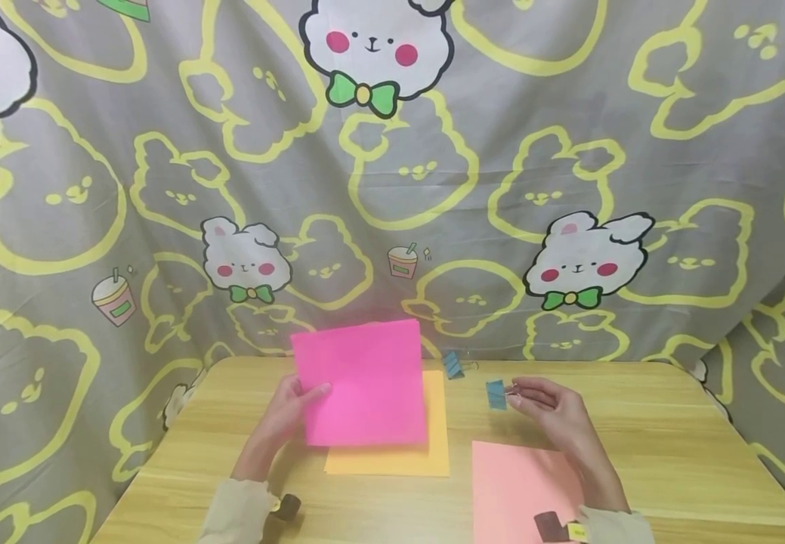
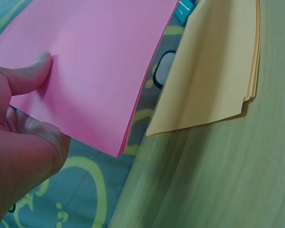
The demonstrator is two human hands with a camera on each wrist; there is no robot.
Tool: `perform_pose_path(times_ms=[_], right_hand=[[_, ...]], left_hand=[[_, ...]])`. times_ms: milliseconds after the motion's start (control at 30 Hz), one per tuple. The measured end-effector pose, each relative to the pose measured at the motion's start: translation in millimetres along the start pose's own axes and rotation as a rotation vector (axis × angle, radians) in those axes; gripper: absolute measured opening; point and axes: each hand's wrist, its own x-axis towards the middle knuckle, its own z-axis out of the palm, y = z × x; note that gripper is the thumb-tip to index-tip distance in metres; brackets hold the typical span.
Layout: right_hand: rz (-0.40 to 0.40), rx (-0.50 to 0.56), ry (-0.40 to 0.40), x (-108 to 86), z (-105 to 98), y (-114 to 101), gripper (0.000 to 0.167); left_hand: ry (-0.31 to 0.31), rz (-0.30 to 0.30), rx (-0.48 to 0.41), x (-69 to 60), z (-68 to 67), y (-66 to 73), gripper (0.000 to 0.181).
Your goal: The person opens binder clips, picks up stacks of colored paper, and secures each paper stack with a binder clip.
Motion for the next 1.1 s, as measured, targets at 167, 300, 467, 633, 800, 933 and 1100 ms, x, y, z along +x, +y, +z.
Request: perform_pose_path(times_ms=[167, 300, 467, 633, 800, 933, 1100], right_hand=[[0.031, -0.003, -0.017, -0.6, 3.7, -2.6, 0.055], [0.047, 0.000, -0.043, -0.5, 7.1, -4.0, 0.056], [0.051, -0.022, -0.059, -0.4, 10.2, -5.0, 0.056], [0.037, -0.016, -0.057, 0.0, 11.8, -6.4, 0.053], [0.023, 0.004, -0.060, 0.7, 14.3, -7.4, 0.047], [0.027, 0.010, -0.046, 0.6, 16.3, -7.5, 0.045], [0.019, 0.020, -0.026, -0.3, 17.8, -7.8, 0.042]], left_hand=[[-0.019, 0.001, -0.005, -1.1, 4.0, 1.7, 0.028], [-0.024, -0.005, -0.007, -1.2, 7.0, 1.3, 0.028], [-0.040, -0.009, -0.002, -0.4, 11.7, 0.0, 0.027], [-0.060, 0.003, 0.001, -1.1, 17.9, 0.2, 0.026], [-0.056, -0.003, -0.010, -0.9, 22.9, -0.9, 0.026], [-0.066, 0.005, -0.018, -1.6, 26.1, -0.2, 0.027], [-0.081, 0.010, -0.021, -0.4, 28.9, -2.5, 0.025]])
